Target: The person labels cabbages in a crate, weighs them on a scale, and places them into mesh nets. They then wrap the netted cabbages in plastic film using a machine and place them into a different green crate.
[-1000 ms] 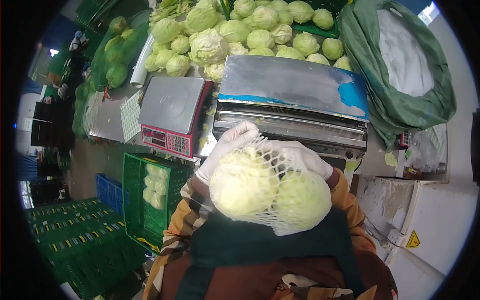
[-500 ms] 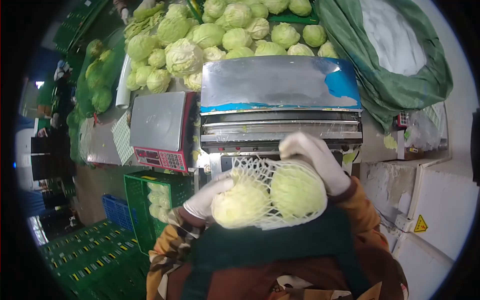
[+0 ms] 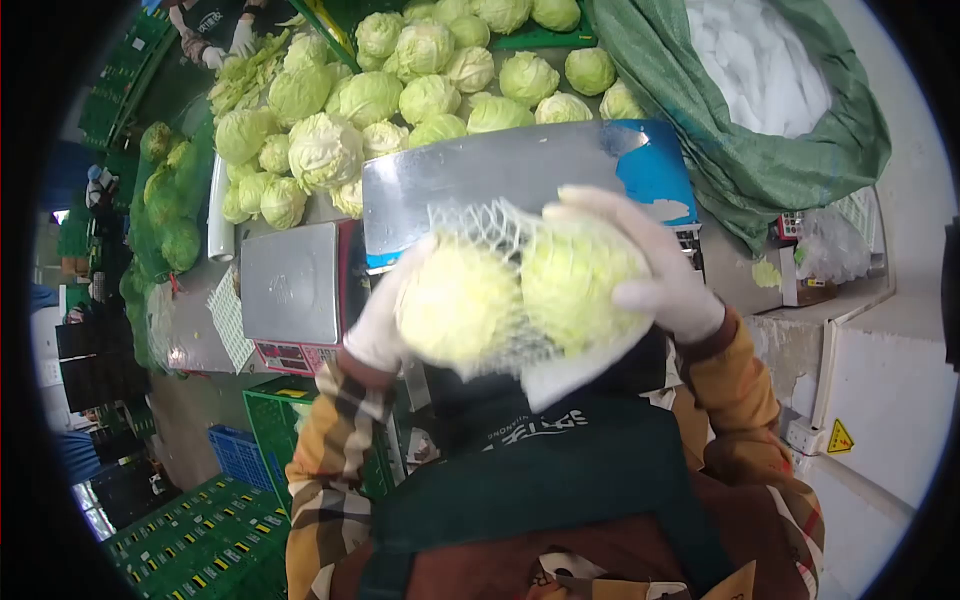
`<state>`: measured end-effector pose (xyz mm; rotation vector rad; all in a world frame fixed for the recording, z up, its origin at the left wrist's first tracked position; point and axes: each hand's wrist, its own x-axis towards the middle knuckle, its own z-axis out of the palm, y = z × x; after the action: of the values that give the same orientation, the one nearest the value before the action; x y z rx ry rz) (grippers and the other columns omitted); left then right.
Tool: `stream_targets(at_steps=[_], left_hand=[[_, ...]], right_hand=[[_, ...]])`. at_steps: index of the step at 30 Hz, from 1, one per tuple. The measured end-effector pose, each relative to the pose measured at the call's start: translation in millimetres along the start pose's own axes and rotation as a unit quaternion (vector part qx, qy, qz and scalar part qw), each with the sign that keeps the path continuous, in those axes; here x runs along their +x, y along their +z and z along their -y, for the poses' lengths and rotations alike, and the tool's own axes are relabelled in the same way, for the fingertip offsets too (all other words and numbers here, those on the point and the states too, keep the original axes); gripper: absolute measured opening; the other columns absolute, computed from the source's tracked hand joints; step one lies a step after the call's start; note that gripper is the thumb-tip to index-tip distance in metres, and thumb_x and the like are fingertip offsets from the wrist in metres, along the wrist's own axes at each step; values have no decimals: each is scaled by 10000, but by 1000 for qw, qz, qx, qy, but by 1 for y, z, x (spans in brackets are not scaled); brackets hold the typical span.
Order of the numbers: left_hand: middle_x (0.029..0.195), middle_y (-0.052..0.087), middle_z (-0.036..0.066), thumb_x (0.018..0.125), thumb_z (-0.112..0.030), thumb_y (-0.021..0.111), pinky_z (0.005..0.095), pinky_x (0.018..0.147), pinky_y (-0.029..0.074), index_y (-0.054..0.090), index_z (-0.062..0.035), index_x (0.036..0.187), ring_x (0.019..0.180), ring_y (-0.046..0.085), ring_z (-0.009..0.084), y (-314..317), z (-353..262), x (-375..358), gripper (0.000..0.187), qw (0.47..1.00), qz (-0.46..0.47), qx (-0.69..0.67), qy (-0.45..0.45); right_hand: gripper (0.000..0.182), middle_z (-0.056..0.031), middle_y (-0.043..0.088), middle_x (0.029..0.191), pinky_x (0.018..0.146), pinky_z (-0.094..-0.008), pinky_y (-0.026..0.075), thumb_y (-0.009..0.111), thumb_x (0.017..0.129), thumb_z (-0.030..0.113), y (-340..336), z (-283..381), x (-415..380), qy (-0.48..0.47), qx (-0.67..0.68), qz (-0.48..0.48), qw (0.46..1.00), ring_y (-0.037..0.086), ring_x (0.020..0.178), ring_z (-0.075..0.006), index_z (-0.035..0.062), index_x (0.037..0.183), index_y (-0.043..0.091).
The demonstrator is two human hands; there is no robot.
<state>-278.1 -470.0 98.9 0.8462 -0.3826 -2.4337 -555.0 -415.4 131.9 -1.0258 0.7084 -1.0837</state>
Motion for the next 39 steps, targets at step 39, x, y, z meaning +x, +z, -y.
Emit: stream_targets(at_steps=[39], left_hand=[[951, 558, 138, 812, -218, 682, 404, 776, 445, 478, -19, 1309, 858, 543, 315, -66, -65, -31, 573, 254, -20, 922, 290]], right_hand=[[619, -81, 578, 913, 764, -344, 458, 662, 817, 198, -116, 3, -45, -137, -772, 51, 618, 566, 826, -222, 142, 1396, 451]])
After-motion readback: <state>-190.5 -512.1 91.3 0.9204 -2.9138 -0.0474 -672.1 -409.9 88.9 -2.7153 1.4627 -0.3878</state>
